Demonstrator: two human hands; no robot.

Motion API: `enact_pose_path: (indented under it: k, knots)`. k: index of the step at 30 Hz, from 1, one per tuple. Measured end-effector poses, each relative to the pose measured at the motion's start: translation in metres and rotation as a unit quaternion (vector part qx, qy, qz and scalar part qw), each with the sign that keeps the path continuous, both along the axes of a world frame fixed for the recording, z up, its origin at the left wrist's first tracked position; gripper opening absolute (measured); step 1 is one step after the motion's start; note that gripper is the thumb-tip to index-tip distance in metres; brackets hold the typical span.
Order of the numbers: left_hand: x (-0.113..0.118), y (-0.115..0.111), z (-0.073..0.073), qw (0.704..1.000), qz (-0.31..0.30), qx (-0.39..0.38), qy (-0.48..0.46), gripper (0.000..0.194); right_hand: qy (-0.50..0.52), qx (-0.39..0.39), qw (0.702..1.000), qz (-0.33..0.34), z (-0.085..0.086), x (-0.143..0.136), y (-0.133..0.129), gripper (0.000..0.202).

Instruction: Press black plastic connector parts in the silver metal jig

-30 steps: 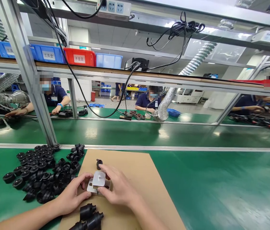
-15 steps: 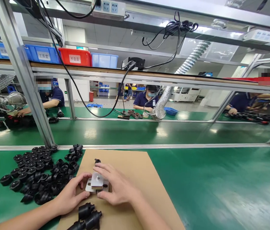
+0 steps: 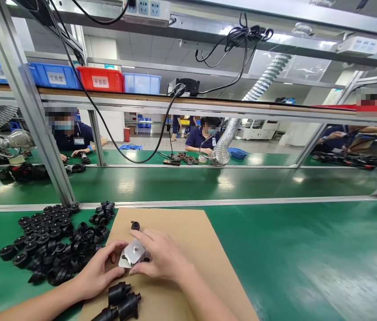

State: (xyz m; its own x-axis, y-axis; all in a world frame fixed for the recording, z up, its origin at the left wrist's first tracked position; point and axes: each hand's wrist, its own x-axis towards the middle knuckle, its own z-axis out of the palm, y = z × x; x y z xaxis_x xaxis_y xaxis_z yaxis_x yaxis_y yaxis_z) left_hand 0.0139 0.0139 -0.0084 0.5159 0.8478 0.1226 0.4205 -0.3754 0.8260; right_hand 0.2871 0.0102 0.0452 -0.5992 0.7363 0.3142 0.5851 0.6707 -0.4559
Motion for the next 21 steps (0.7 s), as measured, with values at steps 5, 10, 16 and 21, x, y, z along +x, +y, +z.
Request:
enact_pose_path:
  k: [5, 10, 16, 21]
  knots:
    - [0.001, 0.0, 0.001, 1.0, 0.003, -0.002, 0.003, 0.053, 0.022, -0.037, 0.997, 0.056, 0.005, -0.002, -0.001, 0.082]
    - [0.002, -0.001, 0.004, 1.0, 0.002, 0.0, 0.0, 0.049, -0.023, -0.038, 0.999, -0.021, 0.004, -0.007, -0.003, 0.11]
    - [0.001, 0.0, -0.003, 1.0, 0.006, 0.007, -0.009, 0.052, -0.012, -0.059, 0.998, -0.012, 0.002, -0.003, -0.004, 0.098]
    - [-0.002, 0.001, -0.008, 1.0, 0.007, 0.009, -0.005, 0.054, 0.005, -0.06, 0.998, 0.013, 0.002, -0.004, -0.004, 0.101]
